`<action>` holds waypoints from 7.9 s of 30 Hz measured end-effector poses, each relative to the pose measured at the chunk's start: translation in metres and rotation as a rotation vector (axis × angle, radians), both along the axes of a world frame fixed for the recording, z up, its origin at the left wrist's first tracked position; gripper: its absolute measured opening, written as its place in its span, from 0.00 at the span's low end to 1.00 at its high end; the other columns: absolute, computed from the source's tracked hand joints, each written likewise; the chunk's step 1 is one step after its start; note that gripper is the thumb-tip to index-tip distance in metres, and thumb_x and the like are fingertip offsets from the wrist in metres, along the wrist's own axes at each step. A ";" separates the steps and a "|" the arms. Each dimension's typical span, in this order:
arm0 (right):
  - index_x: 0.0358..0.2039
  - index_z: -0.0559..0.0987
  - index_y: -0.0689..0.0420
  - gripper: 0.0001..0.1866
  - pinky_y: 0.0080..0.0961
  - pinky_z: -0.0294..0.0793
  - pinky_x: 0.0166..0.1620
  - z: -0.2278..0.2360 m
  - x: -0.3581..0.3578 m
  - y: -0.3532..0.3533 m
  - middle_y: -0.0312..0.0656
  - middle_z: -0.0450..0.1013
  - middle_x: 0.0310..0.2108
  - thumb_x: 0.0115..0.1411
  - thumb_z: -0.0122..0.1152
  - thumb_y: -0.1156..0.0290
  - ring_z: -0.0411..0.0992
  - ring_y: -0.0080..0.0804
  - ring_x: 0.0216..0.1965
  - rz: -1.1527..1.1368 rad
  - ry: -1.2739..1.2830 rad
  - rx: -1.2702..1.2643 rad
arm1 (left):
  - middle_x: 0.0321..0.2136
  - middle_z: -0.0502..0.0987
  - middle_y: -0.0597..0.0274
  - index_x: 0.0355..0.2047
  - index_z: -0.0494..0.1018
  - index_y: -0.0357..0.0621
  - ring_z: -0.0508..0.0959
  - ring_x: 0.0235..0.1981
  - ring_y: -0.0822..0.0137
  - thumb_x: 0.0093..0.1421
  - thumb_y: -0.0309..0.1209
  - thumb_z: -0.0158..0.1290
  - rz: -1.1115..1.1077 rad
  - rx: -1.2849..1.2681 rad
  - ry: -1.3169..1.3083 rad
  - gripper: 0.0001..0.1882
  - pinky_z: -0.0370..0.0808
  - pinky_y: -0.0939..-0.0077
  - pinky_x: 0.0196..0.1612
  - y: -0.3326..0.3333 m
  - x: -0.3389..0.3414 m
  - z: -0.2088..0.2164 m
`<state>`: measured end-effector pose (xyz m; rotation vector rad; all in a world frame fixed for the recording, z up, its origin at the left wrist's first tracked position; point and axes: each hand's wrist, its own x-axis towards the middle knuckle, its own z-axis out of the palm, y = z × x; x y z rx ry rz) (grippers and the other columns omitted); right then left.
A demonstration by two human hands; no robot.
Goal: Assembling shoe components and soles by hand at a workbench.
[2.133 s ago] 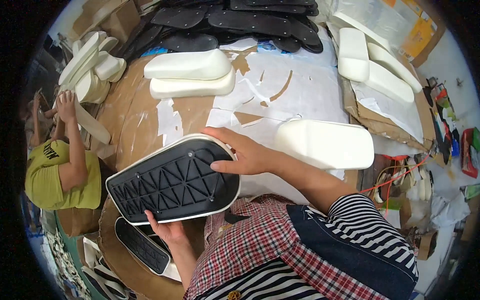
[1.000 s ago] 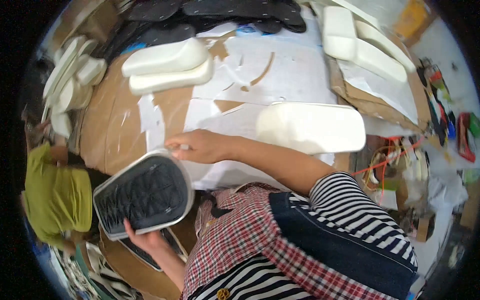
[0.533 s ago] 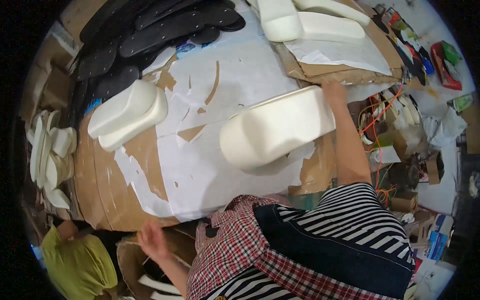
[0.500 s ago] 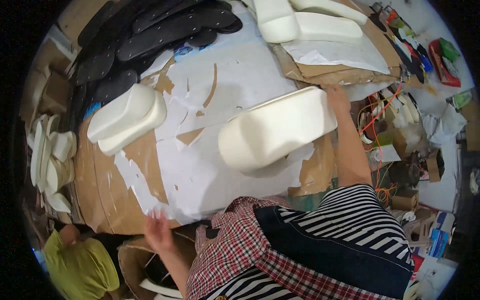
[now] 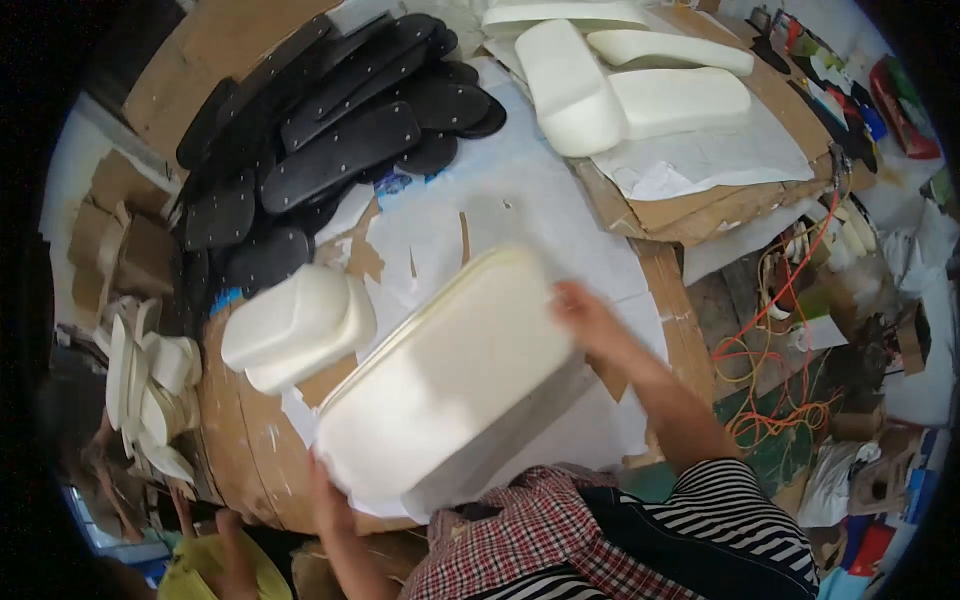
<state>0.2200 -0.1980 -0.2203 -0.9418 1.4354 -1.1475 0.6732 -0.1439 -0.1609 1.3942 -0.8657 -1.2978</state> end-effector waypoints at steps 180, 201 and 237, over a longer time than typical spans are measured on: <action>0.27 0.80 0.57 0.20 0.28 0.68 0.29 0.018 0.199 -0.025 0.44 0.73 0.19 0.57 0.56 0.51 0.69 0.33 0.21 1.163 0.774 -0.073 | 0.49 0.71 0.55 0.55 0.64 0.37 0.72 0.49 0.64 0.62 0.30 0.42 0.420 0.105 0.491 0.21 0.69 0.72 0.52 0.114 0.035 -0.061; 0.27 0.81 0.56 0.21 0.30 0.68 0.30 0.015 0.204 -0.024 0.44 0.73 0.20 0.56 0.56 0.49 0.71 0.36 0.23 1.127 0.796 -0.102 | 0.52 0.69 0.55 0.57 0.62 0.37 0.70 0.51 0.65 0.63 0.34 0.43 0.439 0.172 0.422 0.23 0.68 0.72 0.53 0.114 0.034 -0.055; 0.28 0.81 0.55 0.22 0.30 0.70 0.34 0.013 0.227 -0.036 0.44 0.75 0.23 0.54 0.56 0.47 0.73 0.39 0.27 1.125 0.895 -0.086 | 0.51 0.71 0.54 0.56 0.61 0.31 0.72 0.50 0.67 0.40 0.11 0.41 0.311 0.035 0.424 0.36 0.65 0.77 0.53 0.169 0.055 -0.071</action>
